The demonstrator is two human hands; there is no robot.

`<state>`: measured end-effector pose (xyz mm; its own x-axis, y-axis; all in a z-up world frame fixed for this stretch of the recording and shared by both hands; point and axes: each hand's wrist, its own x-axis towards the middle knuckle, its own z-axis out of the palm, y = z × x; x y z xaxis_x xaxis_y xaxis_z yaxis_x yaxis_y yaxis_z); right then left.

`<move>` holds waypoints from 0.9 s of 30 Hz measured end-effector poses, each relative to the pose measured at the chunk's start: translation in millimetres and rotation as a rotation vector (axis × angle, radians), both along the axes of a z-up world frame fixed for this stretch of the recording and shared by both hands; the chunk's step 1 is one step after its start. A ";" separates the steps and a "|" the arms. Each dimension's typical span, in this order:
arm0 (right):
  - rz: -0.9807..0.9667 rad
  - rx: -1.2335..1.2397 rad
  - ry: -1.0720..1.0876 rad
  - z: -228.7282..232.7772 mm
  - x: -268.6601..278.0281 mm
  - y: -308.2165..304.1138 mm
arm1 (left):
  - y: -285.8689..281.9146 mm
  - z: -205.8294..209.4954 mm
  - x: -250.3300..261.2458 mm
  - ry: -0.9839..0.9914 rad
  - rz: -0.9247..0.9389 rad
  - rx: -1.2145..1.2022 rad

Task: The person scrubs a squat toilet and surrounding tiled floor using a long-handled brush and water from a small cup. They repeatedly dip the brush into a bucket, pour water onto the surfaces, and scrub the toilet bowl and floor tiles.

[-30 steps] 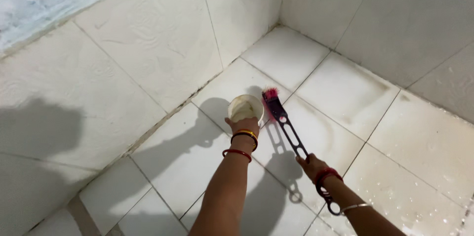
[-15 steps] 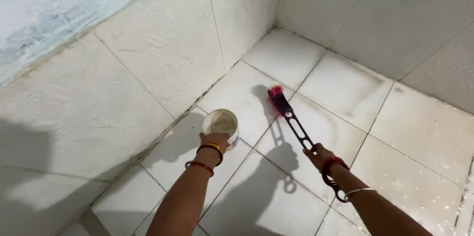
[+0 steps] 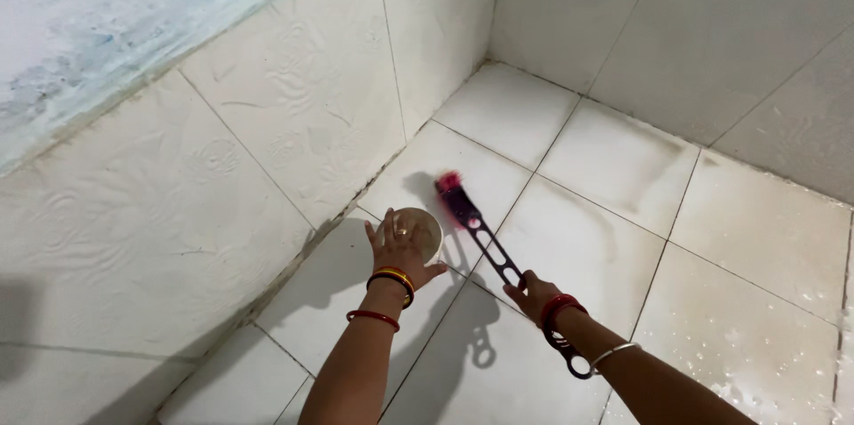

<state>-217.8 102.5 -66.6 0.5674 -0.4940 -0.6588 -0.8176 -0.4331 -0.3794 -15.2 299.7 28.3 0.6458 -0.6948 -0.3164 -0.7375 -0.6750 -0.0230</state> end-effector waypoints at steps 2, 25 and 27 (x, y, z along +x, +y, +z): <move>0.070 -0.065 0.026 -0.8 -0.3 -1.4 | -4.0 3.0 3.5 0.053 0.019 0.006; 0.239 -0.129 0.095 -42.8 124.3 4.4 | 11.5 -6.9 15.1 0.052 -0.017 -0.256; 0.288 -0.152 0.097 -26.9 110.5 11.7 | 28.6 -6.8 20.1 0.052 -0.064 -0.253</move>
